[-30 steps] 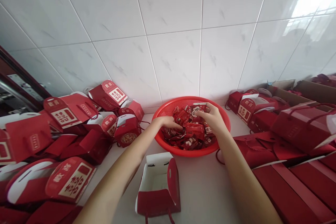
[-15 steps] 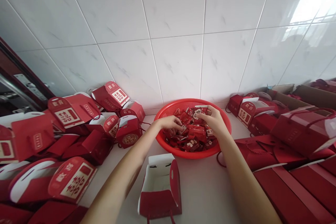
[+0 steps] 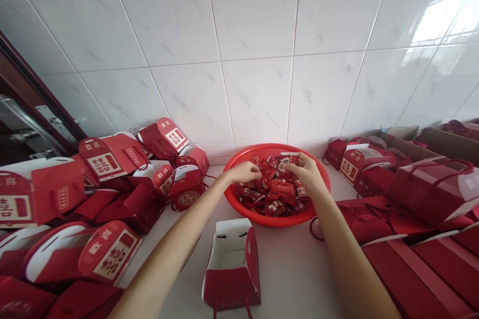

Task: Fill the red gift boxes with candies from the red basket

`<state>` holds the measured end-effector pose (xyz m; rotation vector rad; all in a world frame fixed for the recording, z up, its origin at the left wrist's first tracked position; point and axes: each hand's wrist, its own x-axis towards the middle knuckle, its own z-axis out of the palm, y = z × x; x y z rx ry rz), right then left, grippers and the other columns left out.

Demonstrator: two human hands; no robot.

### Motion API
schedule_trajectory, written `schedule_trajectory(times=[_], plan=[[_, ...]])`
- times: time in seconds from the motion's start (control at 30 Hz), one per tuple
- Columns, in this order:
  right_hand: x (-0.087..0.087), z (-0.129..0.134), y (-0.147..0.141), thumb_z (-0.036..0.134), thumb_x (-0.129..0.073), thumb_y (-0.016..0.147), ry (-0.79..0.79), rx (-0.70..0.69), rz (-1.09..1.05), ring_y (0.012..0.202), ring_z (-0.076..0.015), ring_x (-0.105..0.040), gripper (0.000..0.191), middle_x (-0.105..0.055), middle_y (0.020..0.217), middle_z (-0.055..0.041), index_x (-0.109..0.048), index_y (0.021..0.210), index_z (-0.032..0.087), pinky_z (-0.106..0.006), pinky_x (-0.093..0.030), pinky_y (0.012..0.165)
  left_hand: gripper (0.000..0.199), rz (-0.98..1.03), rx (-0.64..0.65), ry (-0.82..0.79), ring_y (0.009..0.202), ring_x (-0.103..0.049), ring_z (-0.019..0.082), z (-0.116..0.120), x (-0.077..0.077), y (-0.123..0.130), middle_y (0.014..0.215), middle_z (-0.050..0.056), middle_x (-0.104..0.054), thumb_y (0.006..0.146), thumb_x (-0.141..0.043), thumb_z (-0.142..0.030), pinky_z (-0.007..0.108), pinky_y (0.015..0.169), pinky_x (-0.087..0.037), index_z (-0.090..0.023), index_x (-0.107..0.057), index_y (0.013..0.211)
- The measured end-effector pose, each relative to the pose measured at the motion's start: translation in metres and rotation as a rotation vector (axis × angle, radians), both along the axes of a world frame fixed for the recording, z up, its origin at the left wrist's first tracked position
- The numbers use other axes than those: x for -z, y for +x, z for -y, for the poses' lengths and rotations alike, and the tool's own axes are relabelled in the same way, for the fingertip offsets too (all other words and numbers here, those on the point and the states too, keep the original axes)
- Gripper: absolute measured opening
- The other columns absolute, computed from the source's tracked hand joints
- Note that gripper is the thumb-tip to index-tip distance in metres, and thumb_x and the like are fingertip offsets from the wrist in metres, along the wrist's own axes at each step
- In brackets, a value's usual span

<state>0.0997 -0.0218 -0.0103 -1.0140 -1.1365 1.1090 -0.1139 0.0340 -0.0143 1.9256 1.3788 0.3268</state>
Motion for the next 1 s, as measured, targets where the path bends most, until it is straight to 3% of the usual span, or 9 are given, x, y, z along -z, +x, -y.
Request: schedule_trajectory(times=[0.07,0.17,0.27,0.37,0.53,0.63,0.8,1.0], plan=[[-0.003,0.001,0.000,0.028,-0.080,0.059,-0.006,-0.047,-0.065,0.071,-0.0194,-0.066,0.029,-0.073,0.081,-0.0036,-0.066,0.082,0.019,-0.033,-0.054,0.065,0.016,0.138,-0.050,0.127,0.085,-0.067,0.022,0.011,-0.010,-0.007,0.091,0.006,-0.074,0.067,-0.061,-0.029,0.028,0.068,-0.050,-0.018,-0.069,0.074],[-0.011,0.005,-0.001,0.031,-0.083,0.059,0.006,-0.180,-0.184,0.074,-0.0202,-0.068,0.033,-0.074,0.085,-0.0044,-0.070,0.087,0.018,-0.034,-0.055,0.068,0.018,0.539,-0.090,0.249,0.104,-0.064,0.024,0.035,-0.026,-0.016,0.106,0.008,-0.073,0.065,-0.064,-0.027,0.031,0.083,-0.051,-0.017,-0.069,0.079],[-0.018,0.010,-0.002,0.031,-0.084,0.062,0.022,-0.305,-0.274,0.080,-0.0210,-0.069,0.034,-0.075,0.089,-0.0049,-0.074,0.093,0.019,-0.034,-0.055,0.073,0.026,0.764,-0.123,0.307,0.107,-0.064,0.025,0.062,-0.037,-0.018,0.108,0.008,-0.073,0.065,-0.071,-0.024,0.034,0.090,-0.050,-0.016,-0.071,0.089],[-0.022,0.013,-0.002,0.029,-0.084,0.065,0.011,-0.419,-0.323,0.085,-0.0230,-0.071,0.035,-0.076,0.094,-0.0057,-0.075,0.098,0.021,-0.036,-0.056,0.075,0.043,0.865,-0.143,0.333,0.105,-0.066,0.023,0.079,-0.037,-0.013,0.112,0.008,-0.072,0.065,-0.074,-0.018,0.033,0.089,-0.052,-0.017,-0.068,0.108],[-0.026,0.017,-0.003,0.026,-0.084,0.066,-0.024,-0.541,-0.326,0.073,-0.0174,-0.068,0.027,-0.076,0.088,-0.0039,-0.076,0.092,0.021,-0.032,-0.056,0.070,0.045,0.927,-0.234,0.363,0.092,-0.069,0.019,0.086,-0.029,-0.004,0.108,0.006,-0.072,0.067,-0.072,-0.018,0.027,0.078,-0.053,-0.018,-0.066,0.112],[-0.027,0.019,-0.004,0.025,-0.083,0.068,-0.026,-0.580,-0.301,0.077,-0.0176,-0.068,0.024,-0.076,0.089,-0.0045,-0.077,0.091,0.021,-0.031,-0.056,0.073,0.045,0.940,-0.280,0.386,0.091,-0.069,0.019,0.085,-0.029,-0.002,0.109,0.007,-0.072,0.067,-0.072,-0.019,0.027,0.076,-0.053,-0.018,-0.066,0.111],[-0.024,0.018,-0.002,0.023,-0.082,0.070,-0.024,-0.608,-0.280,0.084,-0.0209,-0.069,0.029,-0.076,0.094,-0.0059,-0.077,0.099,0.021,-0.034,-0.056,0.076,0.042,0.915,-0.276,0.425,0.092,-0.070,0.020,0.088,-0.034,-0.003,0.113,0.008,-0.073,0.068,-0.072,-0.022,0.027,0.075,-0.055,-0.018,-0.066,0.110],[-0.023,0.017,0.002,0.022,-0.081,0.071,0.023,-0.663,-0.240,0.082,-0.0186,-0.069,0.031,-0.076,0.096,-0.0048,-0.077,0.102,0.023,-0.032,-0.056,0.076,0.039,0.796,-0.250,0.457,0.085,-0.069,0.019,0.092,-0.039,-0.007,0.103,0.007,-0.075,0.071,-0.072,-0.026,0.025,0.069,-0.054,-0.017,-0.067,0.108]])
